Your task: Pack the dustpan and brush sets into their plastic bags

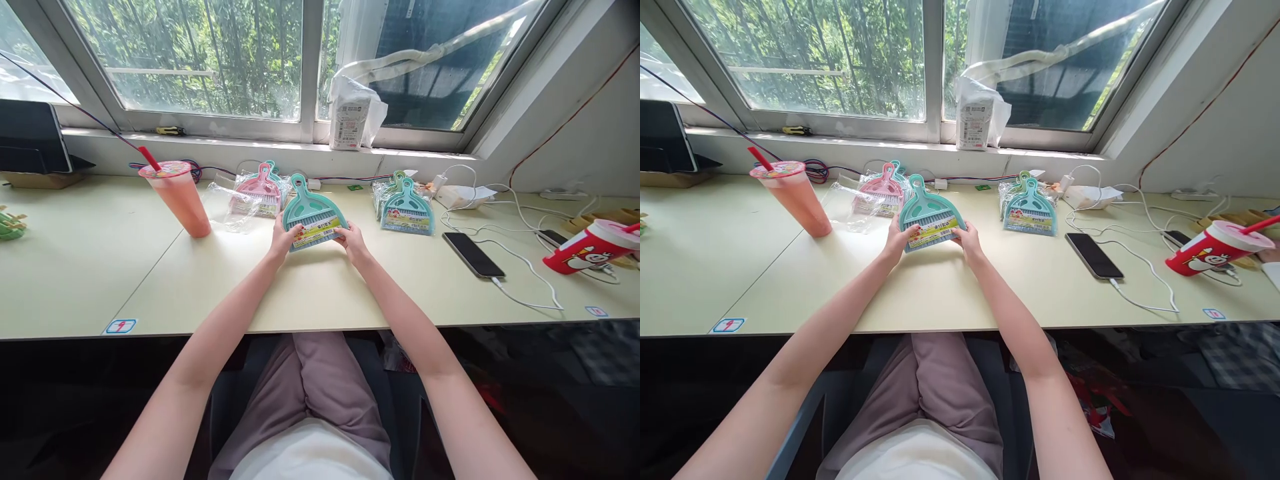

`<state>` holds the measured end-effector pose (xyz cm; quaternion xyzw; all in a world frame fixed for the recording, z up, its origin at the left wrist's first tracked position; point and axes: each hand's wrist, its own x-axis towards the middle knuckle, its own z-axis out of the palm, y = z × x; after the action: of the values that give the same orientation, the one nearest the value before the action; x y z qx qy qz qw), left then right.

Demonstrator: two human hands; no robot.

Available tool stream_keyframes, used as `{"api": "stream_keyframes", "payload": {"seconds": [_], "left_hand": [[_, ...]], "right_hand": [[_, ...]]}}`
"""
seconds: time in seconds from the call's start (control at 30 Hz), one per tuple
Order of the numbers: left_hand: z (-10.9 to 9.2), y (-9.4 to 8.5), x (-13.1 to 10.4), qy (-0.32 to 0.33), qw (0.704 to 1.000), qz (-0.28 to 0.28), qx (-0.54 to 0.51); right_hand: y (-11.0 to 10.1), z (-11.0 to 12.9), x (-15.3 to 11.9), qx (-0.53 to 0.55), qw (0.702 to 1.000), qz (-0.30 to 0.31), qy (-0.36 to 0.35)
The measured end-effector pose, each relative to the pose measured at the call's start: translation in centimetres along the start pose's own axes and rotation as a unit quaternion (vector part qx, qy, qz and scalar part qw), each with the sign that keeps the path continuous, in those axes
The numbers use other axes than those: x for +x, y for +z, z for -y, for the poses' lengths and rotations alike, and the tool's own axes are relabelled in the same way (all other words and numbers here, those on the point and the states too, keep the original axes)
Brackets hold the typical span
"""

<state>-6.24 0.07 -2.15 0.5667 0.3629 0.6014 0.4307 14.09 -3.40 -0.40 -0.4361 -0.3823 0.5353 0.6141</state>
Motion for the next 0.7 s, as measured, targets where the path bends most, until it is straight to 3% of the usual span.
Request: {"api": "stream_keyframes", "payload": {"seconds": [0.17, 0.3, 0.47, 0.7], "left_hand": [[0.0, 0.1, 0.1, 0.019, 1.000, -0.017, 0.002], [-0.2, 0.3, -0.2, 0.025, 0.999, -0.019, -0.018], [-0.6, 0.6, -0.5, 0.017, 0.998, -0.021, -0.051], [-0.4, 1.1, -0.7, 0.019, 0.998, -0.022, -0.057]], "right_hand": [[0.3, -0.2, -0.2, 0.034, 0.999, 0.006, 0.009], [0.6, -0.6, -0.5, 0.097, 0.995, 0.008, -0.023], [1.6, -0.5, -1.3, 0.117, 0.991, 0.055, -0.044], [2.4, -1.1, -1.9, 0.069, 0.994, 0.081, 0.038]]}}
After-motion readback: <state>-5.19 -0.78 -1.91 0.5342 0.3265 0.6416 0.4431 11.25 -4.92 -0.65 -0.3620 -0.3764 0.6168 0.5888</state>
